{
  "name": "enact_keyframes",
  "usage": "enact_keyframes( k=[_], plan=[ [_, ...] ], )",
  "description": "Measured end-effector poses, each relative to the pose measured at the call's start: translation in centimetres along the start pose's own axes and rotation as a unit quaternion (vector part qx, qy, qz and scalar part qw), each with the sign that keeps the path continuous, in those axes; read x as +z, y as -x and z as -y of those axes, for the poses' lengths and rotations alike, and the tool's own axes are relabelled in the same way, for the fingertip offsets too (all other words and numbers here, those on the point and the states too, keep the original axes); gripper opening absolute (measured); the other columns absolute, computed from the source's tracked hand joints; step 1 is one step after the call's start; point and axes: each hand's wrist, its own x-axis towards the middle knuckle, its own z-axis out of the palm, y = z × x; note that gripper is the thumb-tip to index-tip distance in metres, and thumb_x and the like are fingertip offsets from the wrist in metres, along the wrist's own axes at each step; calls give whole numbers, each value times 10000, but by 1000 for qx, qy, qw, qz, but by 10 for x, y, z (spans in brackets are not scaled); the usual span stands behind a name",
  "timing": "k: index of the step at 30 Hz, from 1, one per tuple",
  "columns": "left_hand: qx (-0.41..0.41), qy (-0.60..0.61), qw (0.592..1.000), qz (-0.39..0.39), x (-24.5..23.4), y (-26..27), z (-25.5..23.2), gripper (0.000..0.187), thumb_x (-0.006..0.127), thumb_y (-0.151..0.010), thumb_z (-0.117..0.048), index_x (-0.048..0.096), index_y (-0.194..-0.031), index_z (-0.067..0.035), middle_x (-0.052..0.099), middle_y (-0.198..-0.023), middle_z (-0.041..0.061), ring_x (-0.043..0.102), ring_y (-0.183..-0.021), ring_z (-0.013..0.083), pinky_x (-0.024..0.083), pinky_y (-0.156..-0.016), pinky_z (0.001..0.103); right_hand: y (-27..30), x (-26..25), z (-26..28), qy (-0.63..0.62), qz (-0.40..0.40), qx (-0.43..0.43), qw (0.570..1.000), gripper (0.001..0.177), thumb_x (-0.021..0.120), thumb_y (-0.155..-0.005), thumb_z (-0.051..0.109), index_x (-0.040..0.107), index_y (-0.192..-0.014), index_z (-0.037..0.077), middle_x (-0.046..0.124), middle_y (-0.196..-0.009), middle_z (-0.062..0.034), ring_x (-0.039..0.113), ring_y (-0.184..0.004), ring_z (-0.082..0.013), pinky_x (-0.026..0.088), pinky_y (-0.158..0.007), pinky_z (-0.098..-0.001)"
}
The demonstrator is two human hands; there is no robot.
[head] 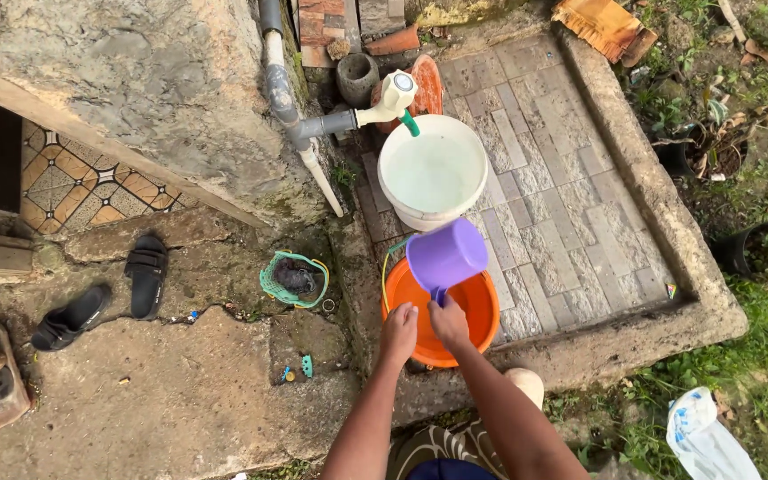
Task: Watering various green plants in a backyard using a small cup and buckets of water.
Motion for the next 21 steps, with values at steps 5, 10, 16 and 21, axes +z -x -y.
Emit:
enact_keyframes(
  k=[5,10,16,21],
  plan=[
    [-13,-39,999,-17,-18,22,23,493,536,-999,-377,597,-1337,-23,586,-1398,182,608,-1220,357,477,-1033,439,31,18,-63,116,70,-12,991,514,674,-814,396,676,-1179,34,726,-1106,-253,688,-1091,-429,531,-948,-484],
    [9,-82,996,-46,-5,-5,76,543,587,-1008,-374,529,-1411,-15,388,-1530,237,423,-1384,420,386,-1095,476,12,26,-66,196,188,88,958,479,571,-870,368,712,-1177,29,809,-1104,-227,809,-1062,-364,610,-935,-455],
    [-140,-90,985,46,-13,-12,39,666,490,-1028,-411,309,-1587,-99,324,-1643,128,347,-1499,346,318,-1203,467,-17,43,-106,280,117,42,952,484,513,-987,415,616,-1336,97,661,-1342,-189,637,-1249,-385,508,-1037,-495],
    [-186,-50,978,77,4,-40,54,758,440,-1039,-423,91,-1650,-142,152,-1717,114,232,-1554,349,241,-1254,481,-35,52,-116,335,103,-23,936,505,518,-1003,447,629,-1301,54,693,-1296,-187,670,-1213,-380,541,-1008,-488]
  ],
)
